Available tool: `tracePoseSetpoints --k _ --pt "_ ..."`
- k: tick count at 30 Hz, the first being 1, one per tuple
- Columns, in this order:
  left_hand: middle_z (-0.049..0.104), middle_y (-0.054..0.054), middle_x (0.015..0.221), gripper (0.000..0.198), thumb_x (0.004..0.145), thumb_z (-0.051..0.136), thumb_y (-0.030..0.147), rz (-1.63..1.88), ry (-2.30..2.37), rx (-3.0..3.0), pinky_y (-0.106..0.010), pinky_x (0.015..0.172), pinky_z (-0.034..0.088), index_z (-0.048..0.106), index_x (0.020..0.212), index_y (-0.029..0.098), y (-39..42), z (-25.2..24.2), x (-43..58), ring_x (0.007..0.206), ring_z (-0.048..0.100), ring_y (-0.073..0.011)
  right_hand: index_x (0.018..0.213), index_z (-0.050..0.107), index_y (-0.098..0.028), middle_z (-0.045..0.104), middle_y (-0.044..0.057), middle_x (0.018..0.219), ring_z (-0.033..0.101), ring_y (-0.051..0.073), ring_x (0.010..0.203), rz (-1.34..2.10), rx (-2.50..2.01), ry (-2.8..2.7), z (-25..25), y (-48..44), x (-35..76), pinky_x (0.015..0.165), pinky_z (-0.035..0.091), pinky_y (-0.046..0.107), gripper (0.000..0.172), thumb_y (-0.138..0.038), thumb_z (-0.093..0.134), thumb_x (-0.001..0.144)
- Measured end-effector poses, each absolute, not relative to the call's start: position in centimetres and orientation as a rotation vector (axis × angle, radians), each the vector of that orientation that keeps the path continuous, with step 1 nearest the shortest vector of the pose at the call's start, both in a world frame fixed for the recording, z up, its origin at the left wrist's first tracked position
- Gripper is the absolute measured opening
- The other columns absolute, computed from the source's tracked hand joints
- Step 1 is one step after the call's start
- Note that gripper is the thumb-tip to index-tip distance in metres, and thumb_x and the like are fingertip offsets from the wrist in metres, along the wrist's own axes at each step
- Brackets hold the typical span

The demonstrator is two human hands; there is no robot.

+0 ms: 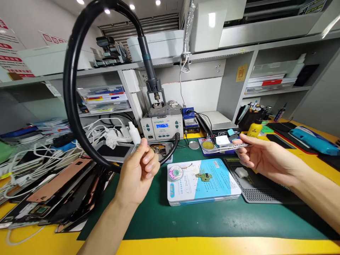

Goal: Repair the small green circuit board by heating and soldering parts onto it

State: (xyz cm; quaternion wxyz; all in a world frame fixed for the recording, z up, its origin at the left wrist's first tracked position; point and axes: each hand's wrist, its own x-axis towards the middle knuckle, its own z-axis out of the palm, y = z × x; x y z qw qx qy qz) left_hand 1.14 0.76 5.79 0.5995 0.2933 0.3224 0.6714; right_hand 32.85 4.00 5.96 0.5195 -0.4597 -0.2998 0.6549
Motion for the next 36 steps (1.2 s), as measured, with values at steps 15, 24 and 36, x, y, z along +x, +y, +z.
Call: tracePoseSetpoints --k 15,24,36 --pt "0.052 0.006 0.065 0.032 0.071 0.094 0.026 1.815 0.958 0.897 -0.015 0.041 0.038 0.064 0.076 0.016 1.1 5.4 0.8 0.051 0.047 -0.0048 0.087 0.082 -0.011 0.068 0.002 0.065 0.058 0.011 0.049 1.574 -1.022 -0.846 4.6 4.7 34.2 0.04 0.053 0.019 0.022 -0.019 0.094 0.069" --pt "0.048 0.006 0.054 0.05 0.087 0.082 0.045 1.858 1.061 1.116 -0.02 0.036 0.029 0.05 0.059 0.018 1.2 5.1 0.2 0.04 0.04 -0.0058 0.085 0.081 -0.012 0.064 0.002 0.062 0.056 0.01 0.045 1.545 -1.08 -0.793 5.2 4.7 33.9 0.037 0.051 0.018 0.007 -0.012 0.082 0.078" --pt "0.07 -0.001 0.075 0.023 0.088 0.082 0.04 1.699 1.444 1.56 -0.024 0.048 0.045 0.075 0.088 0.019 -3.0 4.9 -2.8 0.053 0.058 -0.0107 0.084 0.071 -0.017 0.06 0.0 0.06 0.054 0.009 0.042 1.536 -1.064 -0.818 5.1 5.1 34.3 0.036 0.048 0.015 0.021 -0.014 0.061 0.102"
